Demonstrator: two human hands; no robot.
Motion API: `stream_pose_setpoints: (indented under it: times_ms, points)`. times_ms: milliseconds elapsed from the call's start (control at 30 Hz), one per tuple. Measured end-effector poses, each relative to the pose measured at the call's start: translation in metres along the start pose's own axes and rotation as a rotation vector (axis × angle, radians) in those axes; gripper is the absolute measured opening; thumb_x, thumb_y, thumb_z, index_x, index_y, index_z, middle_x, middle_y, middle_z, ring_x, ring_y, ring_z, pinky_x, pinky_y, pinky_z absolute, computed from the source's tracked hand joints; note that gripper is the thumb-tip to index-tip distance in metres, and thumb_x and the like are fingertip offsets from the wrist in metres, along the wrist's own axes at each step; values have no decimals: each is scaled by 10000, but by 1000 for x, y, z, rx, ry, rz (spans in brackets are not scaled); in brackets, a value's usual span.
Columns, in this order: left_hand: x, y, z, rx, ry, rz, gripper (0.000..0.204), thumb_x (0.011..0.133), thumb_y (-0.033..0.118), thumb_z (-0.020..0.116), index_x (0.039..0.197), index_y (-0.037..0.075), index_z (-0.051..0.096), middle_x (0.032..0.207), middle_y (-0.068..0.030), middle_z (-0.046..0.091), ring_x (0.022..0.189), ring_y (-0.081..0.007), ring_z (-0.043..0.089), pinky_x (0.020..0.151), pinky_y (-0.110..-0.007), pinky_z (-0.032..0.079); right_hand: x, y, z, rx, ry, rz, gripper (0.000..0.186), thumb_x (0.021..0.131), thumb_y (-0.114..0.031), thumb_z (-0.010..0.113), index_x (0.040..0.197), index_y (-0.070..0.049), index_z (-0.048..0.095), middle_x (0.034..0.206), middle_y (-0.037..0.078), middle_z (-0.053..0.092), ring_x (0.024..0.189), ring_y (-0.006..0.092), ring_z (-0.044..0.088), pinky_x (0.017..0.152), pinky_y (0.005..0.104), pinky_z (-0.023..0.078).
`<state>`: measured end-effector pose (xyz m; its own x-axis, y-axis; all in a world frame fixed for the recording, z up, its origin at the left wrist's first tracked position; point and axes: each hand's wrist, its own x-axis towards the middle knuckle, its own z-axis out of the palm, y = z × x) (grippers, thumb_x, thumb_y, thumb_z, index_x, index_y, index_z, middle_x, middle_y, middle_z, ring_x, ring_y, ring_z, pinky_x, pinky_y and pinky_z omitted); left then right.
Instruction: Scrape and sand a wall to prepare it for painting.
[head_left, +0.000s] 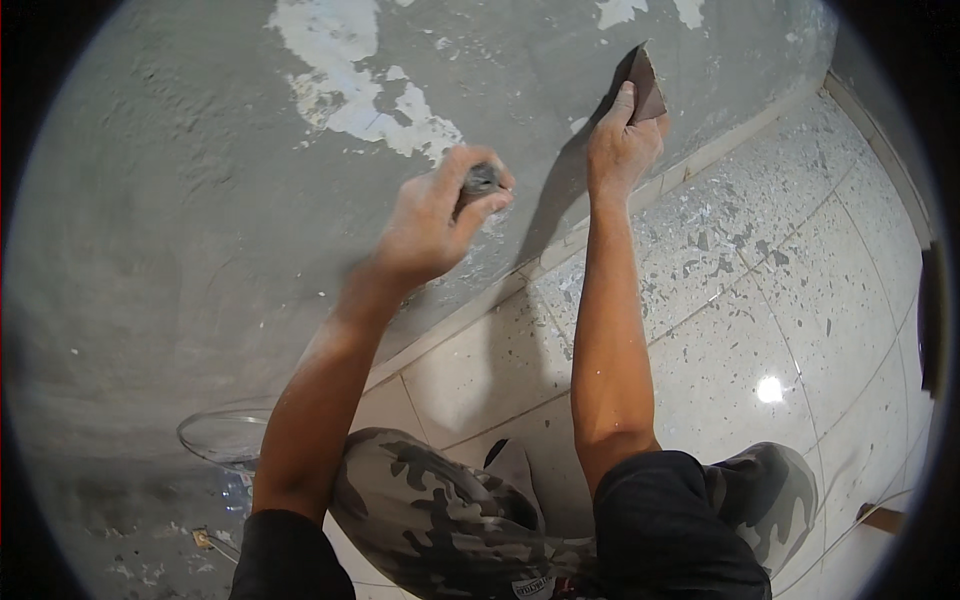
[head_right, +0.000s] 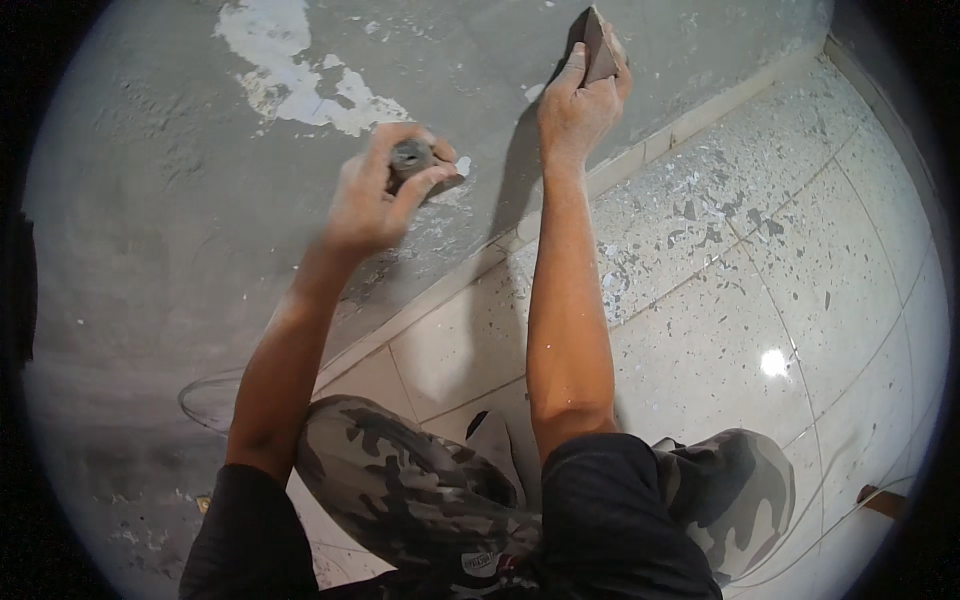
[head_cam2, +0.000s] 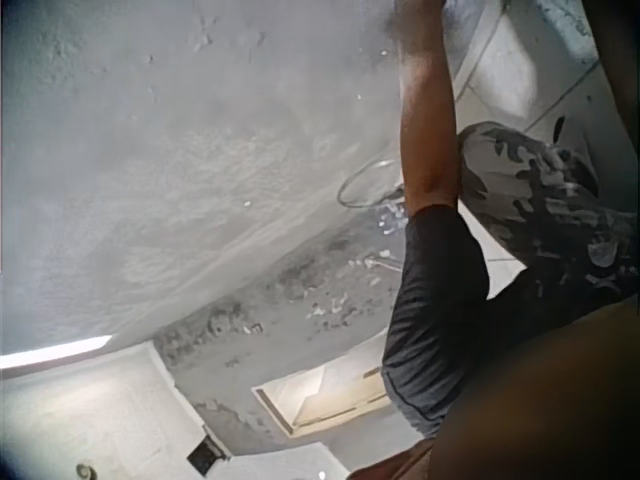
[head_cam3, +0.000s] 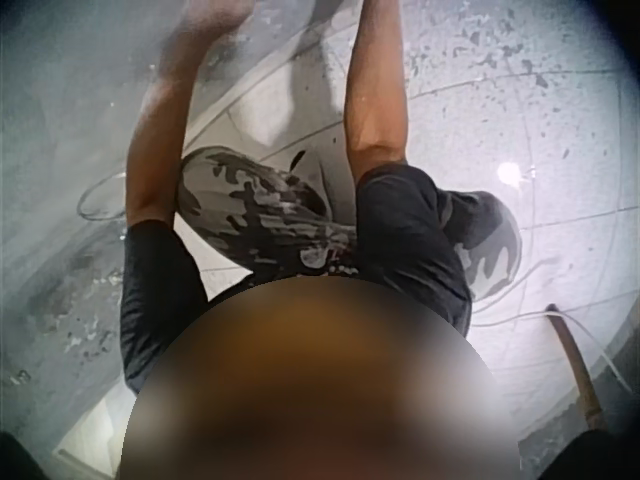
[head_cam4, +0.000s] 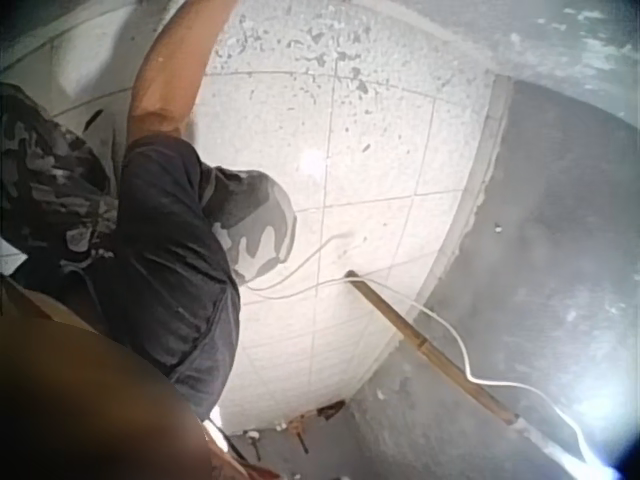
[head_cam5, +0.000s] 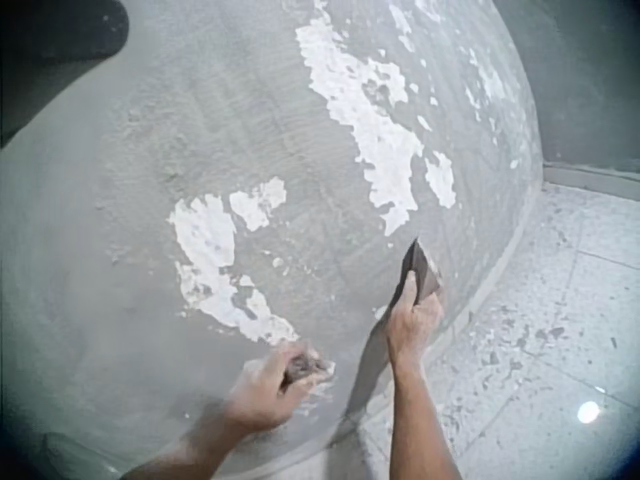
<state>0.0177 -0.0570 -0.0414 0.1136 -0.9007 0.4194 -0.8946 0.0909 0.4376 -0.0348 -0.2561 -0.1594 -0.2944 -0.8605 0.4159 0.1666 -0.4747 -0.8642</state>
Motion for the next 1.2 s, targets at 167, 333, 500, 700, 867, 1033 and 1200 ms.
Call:
stream_pose_setpoints:
  times_ms: [167,333,500,700,867,1033,1200]
  points:
    - [9,14,-8,-247,237,100,246,960,16,604,1176,39,487,976,-126,724,882,-190,729,743,-309,597,-2,-2,-5,-14,-43,44,306,977,-177,562,1206,-2,666,1195,204,663,1198,371,545,972,440,452]
    - [-29,-26,16,93,-140,-81,269,955,16,610,1181,45,467,1004,-133,726,904,-202,732,762,-319,597,-19,12,0,-57,26,9,288,956,-160,584,1183,-8,674,1196,193,665,1154,381,563,944,446,464]
    - [-2,2,2,-192,300,116,351,925,40,662,1192,46,434,1017,-135,732,927,-236,742,780,-345,597,-25,12,-12,-111,-11,-41,292,948,-174,595,1178,-15,680,1153,199,674,1060,394,596,894,455,483]
    - [-34,-27,13,307,-115,-67,262,913,116,716,1063,44,513,809,-107,716,738,-224,739,622,-352,592,-21,22,-6,-7,109,-8,288,946,-246,607,1018,5,730,990,251,666,970,411,631,820,481,492]
    - [0,8,-16,272,195,195,290,902,151,735,1058,35,519,755,-118,699,673,-188,725,537,-306,568,-25,17,-10,-91,25,71,290,953,-239,598,1037,9,724,1024,243,673,981,406,635,837,473,494]
    - [-22,-4,19,651,-84,-84,285,918,146,718,1034,16,493,716,-114,690,655,-186,719,505,-307,553,-30,22,-12,-69,55,75,298,957,-236,597,1054,20,715,1065,240,675,973,418,636,840,469,493]
    - [-15,0,0,261,82,-128,366,906,293,732,1020,42,492,680,-150,652,579,-306,678,480,-376,514,-31,17,-17,-79,-22,208,310,967,-235,578,1069,27,709,1085,266,659,989,437,632,847,475,486]
